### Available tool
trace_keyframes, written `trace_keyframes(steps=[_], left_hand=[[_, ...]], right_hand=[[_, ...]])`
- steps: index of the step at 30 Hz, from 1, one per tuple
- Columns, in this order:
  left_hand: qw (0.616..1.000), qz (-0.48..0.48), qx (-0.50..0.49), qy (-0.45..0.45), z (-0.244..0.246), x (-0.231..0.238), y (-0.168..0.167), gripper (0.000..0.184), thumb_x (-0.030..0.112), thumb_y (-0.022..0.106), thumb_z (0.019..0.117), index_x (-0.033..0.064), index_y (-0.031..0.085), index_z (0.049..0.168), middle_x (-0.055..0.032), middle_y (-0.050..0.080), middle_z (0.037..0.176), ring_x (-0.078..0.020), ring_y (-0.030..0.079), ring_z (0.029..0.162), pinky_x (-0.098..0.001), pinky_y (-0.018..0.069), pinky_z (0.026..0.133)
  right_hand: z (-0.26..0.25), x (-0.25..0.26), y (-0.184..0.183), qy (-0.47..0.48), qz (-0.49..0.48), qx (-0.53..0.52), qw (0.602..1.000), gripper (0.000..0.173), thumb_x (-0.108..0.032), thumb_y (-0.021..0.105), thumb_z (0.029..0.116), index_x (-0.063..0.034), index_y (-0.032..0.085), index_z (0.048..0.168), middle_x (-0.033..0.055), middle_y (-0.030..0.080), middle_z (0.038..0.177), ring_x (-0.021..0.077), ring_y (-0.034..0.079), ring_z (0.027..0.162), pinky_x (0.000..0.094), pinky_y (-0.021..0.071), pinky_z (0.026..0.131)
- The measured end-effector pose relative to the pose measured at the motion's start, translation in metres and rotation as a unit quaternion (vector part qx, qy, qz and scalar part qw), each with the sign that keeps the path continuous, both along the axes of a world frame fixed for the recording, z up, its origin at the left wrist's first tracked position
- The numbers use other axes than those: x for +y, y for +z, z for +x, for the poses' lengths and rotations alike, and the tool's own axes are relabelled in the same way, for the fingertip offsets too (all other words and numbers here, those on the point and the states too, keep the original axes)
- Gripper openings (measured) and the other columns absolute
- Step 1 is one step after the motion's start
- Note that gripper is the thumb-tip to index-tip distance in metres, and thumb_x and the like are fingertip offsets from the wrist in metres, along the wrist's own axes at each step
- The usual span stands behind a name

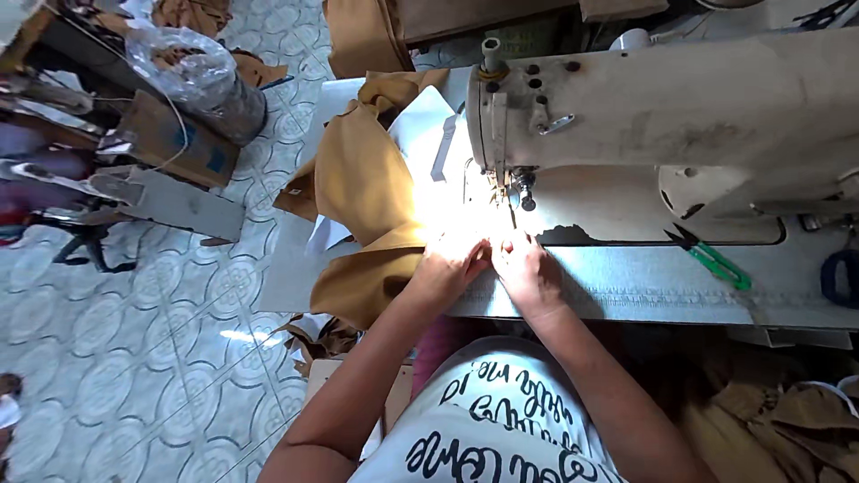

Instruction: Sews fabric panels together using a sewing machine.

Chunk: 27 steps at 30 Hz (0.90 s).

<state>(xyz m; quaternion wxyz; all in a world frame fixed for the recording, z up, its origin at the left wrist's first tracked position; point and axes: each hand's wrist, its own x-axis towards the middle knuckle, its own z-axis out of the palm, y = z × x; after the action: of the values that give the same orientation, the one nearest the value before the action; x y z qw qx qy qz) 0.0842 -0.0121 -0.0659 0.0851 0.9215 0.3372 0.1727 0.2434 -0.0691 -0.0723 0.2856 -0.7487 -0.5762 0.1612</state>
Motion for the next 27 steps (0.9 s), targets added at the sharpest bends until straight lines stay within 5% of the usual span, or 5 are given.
trace_keyframes(steps=[4,10,16,27], left_hand=[[1.0,-0.002,-0.002,-0.012,0.001,0.001,0.0,0.025,0.019,0.07,0.0952,0.0098,0.073,0.118,-0.0112,0.072,0.117,-0.0306,0.068,0.111,-0.0545,0.0512,0.099],[0.999,0.018,-0.027,0.0,-0.001,-0.001,-0.013,0.022,0.019,0.067,0.0973,0.0103,0.074,0.117,-0.009,0.072,0.12,-0.0279,0.067,0.115,-0.0518,0.0506,0.102],[0.997,0.039,-0.067,0.011,-0.001,-0.005,-0.028,0.023,0.016,0.065,0.0983,0.0095,0.073,0.119,-0.0095,0.07,0.127,-0.0271,0.064,0.125,-0.0487,0.0501,0.106],[0.997,0.036,-0.073,0.017,-0.001,-0.006,-0.031,0.023,0.015,0.065,0.0982,0.0098,0.073,0.119,-0.0094,0.071,0.127,-0.0273,0.063,0.125,-0.0489,0.0501,0.106]], right_hand=[[0.034,0.013,0.012,0.031,0.011,0.101,0.994,0.02,-0.015,0.067,0.0979,0.0007,0.068,0.11,0.0175,0.071,0.097,0.0313,0.071,0.084,0.0516,0.0591,0.076],[0.054,0.069,0.023,0.044,0.037,0.094,0.994,0.025,-0.012,0.065,0.098,-0.0014,0.071,0.119,0.019,0.073,0.112,0.0343,0.07,0.105,0.0523,0.0551,0.093],[0.046,0.085,0.004,0.035,0.06,0.098,0.993,0.025,-0.022,0.069,0.0967,-0.0022,0.074,0.111,0.0179,0.074,0.106,0.0337,0.072,0.1,0.0537,0.0563,0.089],[0.058,0.084,-0.016,0.074,0.187,0.123,0.972,0.015,-0.01,0.066,0.0969,0.001,0.075,0.102,0.0178,0.072,0.104,0.0285,0.071,0.099,0.0414,0.0577,0.09]])
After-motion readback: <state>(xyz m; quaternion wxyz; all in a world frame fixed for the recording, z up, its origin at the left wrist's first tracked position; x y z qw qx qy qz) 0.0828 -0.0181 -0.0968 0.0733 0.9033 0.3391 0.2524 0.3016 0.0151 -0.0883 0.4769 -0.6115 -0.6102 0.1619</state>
